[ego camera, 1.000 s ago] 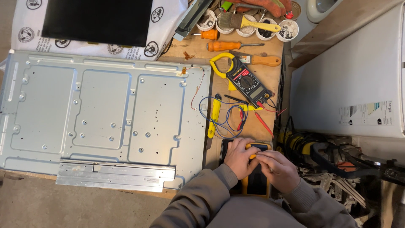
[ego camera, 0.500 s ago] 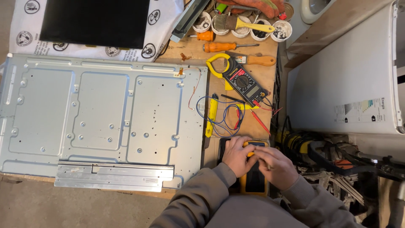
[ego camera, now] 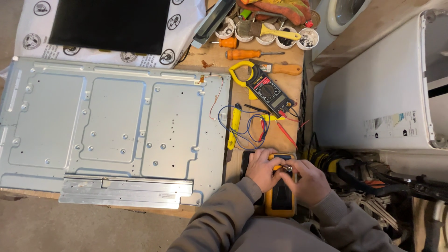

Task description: The person disassembles a yellow and black handheld device on a workbench, removing a battery and inspecting the internal components. They then pick up a pair of gloves and a metal bar before returning to the device to manipulate wires and a small cylindrical component.

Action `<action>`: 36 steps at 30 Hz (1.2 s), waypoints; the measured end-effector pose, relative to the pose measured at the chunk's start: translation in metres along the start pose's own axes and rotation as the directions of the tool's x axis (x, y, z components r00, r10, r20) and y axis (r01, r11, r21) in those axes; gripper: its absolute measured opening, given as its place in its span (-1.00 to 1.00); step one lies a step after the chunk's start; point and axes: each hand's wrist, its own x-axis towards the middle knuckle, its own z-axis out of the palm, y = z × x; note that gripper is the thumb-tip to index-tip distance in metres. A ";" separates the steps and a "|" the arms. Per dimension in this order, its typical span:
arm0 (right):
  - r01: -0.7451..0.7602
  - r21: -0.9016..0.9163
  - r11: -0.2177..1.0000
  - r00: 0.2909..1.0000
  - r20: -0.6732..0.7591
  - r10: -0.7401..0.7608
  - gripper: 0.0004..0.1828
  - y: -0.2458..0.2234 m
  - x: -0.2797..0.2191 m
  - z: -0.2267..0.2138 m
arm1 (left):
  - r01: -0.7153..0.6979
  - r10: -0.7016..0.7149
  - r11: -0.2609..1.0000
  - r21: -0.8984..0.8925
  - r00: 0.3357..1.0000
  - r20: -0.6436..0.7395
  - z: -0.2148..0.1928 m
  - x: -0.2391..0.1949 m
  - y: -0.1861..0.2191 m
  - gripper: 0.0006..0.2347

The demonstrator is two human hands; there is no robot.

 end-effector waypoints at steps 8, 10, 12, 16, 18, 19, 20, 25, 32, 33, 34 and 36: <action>0.017 -0.075 0.997 0.999 0.038 -0.015 -0.75 0.022 -0.007 0.013 | -0.014 0.014 1.000 0.003 1.000 -0.021 0.004 -0.002 -0.003 -0.76; 0.101 -0.087 0.991 0.995 0.004 -0.101 -0.75 0.011 -0.004 0.009 | -0.014 0.014 1.000 0.008 1.000 -0.024 0.004 -0.002 -0.002 -0.76; -0.003 -0.061 0.998 0.997 -0.073 -0.001 -0.56 -0.002 0.002 0.004 | 0.008 -0.008 1.000 -0.019 1.000 -0.016 0.004 -0.001 -0.002 -0.81; -0.455 -0.206 0.866 0.859 0.154 0.488 -0.71 0.023 -0.012 0.016 | -0.002 0.002 1.000 -0.018 1.000 -0.028 0.003 -0.002 -0.001 -0.81; -0.074 -0.118 0.990 0.995 0.060 0.082 -0.71 0.029 -0.013 0.018 | 0.004 -0.004 1.000 -0.013 1.000 -0.017 0.003 -0.001 -0.002 -0.73; -0.077 -0.119 0.990 0.995 0.059 0.084 -0.71 0.028 -0.013 0.018 | 0.003 -0.003 1.000 -0.015 1.000 -0.015 0.003 -0.001 -0.002 -0.73; 0.012 -0.107 0.994 0.999 0.040 -0.008 -0.72 0.026 -0.014 0.018 | 0.003 -0.003 1.000 0.009 1.000 -0.014 0.004 -0.001 -0.002 -0.73; 0.049 -0.063 0.997 0.998 -0.047 -0.052 -0.59 0.014 -0.008 0.010 | 0.017 -0.017 1.000 0.024 1.000 -0.009 0.002 0.001 0.002 -0.76; 0.074 0.003 0.997 0.983 0.169 -0.073 -0.63 0.015 -0.002 -0.003 | 0.027 -0.026 0.999 0.037 0.999 -0.045 0.008 -0.001 0.003 -0.76; 0.157 0.064 0.986 0.974 0.154 -0.165 -0.60 0.008 0.003 -0.008 | 0.032 -0.030 0.999 0.043 0.998 -0.051 0.010 0.000 0.001 -0.78; 0.168 0.070 0.983 0.973 0.148 -0.177 -0.60 0.006 0.005 -0.008 | 0.030 -0.027 0.998 0.055 0.998 -0.057 0.008 0.002 0.002 -0.78; -0.109 -0.022 0.994 0.986 0.128 0.111 -0.55 0.003 0.003 -0.008 | 0.042 -0.040 0.998 0.042 0.999 -0.031 0.007 0.001 0.005 -0.78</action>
